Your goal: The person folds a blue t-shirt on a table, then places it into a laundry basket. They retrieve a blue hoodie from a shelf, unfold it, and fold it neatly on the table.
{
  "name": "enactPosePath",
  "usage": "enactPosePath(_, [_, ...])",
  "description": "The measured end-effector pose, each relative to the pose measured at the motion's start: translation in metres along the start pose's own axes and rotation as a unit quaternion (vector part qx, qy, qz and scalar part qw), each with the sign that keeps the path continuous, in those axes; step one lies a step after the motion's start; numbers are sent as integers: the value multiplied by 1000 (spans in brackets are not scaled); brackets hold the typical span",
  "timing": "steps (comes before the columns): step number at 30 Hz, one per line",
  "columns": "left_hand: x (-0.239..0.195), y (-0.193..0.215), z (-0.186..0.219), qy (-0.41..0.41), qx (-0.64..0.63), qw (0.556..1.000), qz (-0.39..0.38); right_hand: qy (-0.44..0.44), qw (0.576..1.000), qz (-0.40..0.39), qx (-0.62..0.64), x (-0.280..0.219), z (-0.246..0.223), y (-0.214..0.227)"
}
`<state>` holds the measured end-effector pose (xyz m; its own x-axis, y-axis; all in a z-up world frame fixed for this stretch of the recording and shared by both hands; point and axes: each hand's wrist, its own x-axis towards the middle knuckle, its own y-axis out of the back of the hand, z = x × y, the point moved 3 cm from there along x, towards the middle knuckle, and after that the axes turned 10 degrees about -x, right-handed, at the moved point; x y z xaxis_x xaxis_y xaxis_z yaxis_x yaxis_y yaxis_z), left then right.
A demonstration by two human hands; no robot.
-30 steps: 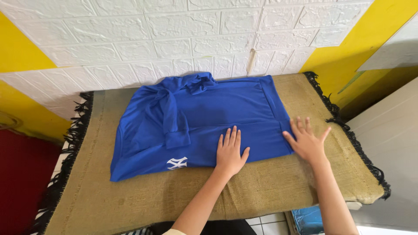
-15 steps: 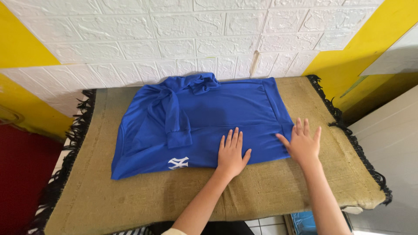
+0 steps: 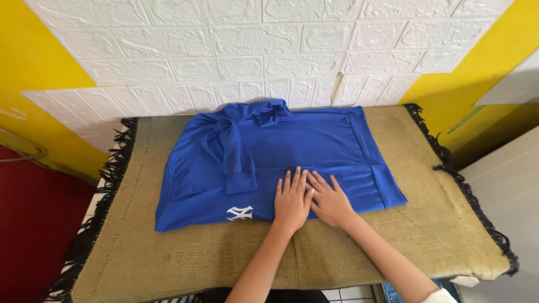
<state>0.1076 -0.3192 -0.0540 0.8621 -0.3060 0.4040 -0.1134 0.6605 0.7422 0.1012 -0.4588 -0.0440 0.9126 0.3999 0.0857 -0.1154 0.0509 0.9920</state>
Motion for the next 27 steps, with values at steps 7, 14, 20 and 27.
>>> enactPosePath(7, [2,-9,-4,17,50,998,-18,-196,957,-52,-208,-34,115,6])
enactPosePath(14, [-2,-16,-7,7,51,999,-4,-104,962,33,-251,-12,52,11])
enactPosePath(20, [-1,-18,-12,19,58,998,-29,-43,998,-11,-38,-9,15,0])
enactPosePath(27, [7,-9,8,73,91,988,-103,-163,982,26,-92,-49,106,-9])
